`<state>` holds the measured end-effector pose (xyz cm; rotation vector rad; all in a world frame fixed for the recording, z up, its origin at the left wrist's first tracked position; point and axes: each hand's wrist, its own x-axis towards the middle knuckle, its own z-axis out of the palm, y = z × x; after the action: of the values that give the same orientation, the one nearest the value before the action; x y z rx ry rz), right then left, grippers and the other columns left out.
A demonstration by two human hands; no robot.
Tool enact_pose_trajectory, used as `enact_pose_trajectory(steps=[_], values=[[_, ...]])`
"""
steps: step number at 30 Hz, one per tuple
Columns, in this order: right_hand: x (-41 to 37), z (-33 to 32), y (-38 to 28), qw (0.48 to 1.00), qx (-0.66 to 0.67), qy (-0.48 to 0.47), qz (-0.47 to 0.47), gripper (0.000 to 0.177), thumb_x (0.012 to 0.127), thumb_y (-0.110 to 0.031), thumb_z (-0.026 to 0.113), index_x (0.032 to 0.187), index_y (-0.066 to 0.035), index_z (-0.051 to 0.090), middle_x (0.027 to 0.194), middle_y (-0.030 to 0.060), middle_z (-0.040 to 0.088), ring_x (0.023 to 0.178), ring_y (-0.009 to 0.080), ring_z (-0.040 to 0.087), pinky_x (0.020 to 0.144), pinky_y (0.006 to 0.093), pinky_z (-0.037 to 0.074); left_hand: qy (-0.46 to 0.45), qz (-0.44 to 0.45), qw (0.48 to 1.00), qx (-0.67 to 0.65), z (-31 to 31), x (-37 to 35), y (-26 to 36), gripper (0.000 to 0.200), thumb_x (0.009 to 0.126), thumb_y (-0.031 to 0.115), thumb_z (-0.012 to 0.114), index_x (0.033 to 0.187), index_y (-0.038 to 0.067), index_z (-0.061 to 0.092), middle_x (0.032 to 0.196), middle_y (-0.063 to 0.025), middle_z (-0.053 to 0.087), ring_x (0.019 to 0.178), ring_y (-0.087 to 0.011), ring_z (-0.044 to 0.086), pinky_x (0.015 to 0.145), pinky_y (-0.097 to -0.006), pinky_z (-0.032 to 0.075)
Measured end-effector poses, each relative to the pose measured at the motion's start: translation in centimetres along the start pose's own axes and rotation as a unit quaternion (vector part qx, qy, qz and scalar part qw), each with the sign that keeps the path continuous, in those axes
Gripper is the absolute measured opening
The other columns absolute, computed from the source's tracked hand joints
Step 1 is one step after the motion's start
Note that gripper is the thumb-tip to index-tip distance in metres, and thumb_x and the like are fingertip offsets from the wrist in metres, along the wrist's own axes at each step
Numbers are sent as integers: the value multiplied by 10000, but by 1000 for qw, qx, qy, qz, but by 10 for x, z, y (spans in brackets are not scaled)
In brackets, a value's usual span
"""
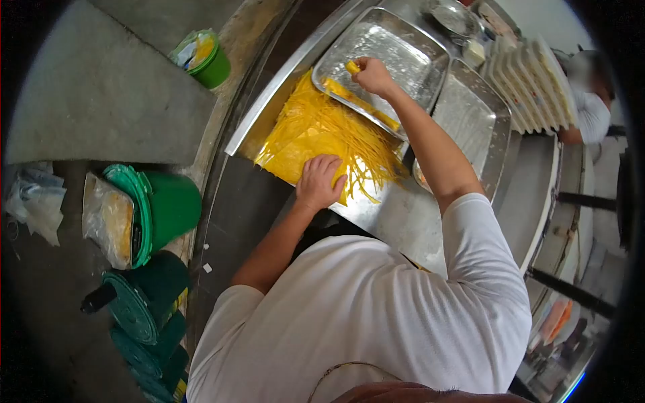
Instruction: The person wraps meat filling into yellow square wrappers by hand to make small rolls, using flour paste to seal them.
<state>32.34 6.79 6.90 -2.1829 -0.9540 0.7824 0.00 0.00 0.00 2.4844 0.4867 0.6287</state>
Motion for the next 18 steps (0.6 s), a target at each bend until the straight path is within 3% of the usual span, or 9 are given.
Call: enact_pose_trajectory(steps=[2, 3, 6, 8, 12, 15, 18], values=[[-1, 14, 0, 987, -140, 3, -83, 475, 821, -182, 673, 1275, -55, 732, 1170, 236, 749, 1074, 376, 728, 970, 431, 554, -3, 4, 1000, -13, -5, -12, 16, 430, 877, 272, 744, 1231, 40, 671, 1254, -106, 654, 1192, -327, 582, 1046, -461, 432], [45, 16, -11, 986, -136, 14, -99, 475, 821, -182, 673, 1275, -55, 732, 1170, 236, 749, 1074, 376, 728, 970, 431, 554, 8, 14, 1000, 1, -1, 20, -17, 430, 877, 272, 744, 1231, 40, 671, 1254, -106, 654, 1192, -327, 582, 1046, -461, 432], [46, 32, -1, 979, -175, -89, -59, 460, 834, -162, 621, 1267, -62, 738, 1163, 227, 752, 1092, 386, 718, 986, 426, 553, -2, 0, 1000, -7, -1, 9, -8, 416, 874, 265, 742, 1217, 39, 678, 1252, -103, 657, 1189, -323, 584, 1042, -460, 435], [53, 37, 6, 983, -170, -28, -69, 460, 838, -136, 588, 1266, -71, 743, 1169, 226, 751, 1112, 380, 714, 1005, 413, 552, 7, 7, 1000, -11, 0, 10, -10, 415, 871, 263, 740, 1217, 41, 680, 1253, -102, 657, 1191, -321, 585, 1043, -458, 436], [39, 26, 0, 983, -149, -70, -85, 486, 828, -116, 575, 1284, -77, 736, 1193, 224, 745, 1126, 375, 712, 1021, 411, 550, 13, 10, 1000, -17, 2, 8, -10, 418, 871, 263, 739, 1219, 40, 678, 1255, -105, 656, 1194, -322, 586, 1046, -461, 435], [11, 9, -4, 981, -153, 37, -114, 490, 832, -104, 583, 1299, -71, 726, 1220, 215, 740, 1134, 359, 715, 1020, 414, 550, 8, 16, 999, -26, 1, 7, -10, 420, 878, 269, 735, 1223, 38, 674, 1253, -117, 657, 1196, -332, 587, 1050, -471, 433], [-68, -8, -12, 984, -6, 107, -144, 429, 866, -93, 585, 1267, -51, 732, 1218, 207, 742, 1115, 346, 722, 997, 413, 555, 19, 15, 1000, -11, 8, 4, -15, 400, 876, 280, 735, 1186, 35, 675, 1229, -153, 662, 1184, -363, 592, 1056, -492, 436]])
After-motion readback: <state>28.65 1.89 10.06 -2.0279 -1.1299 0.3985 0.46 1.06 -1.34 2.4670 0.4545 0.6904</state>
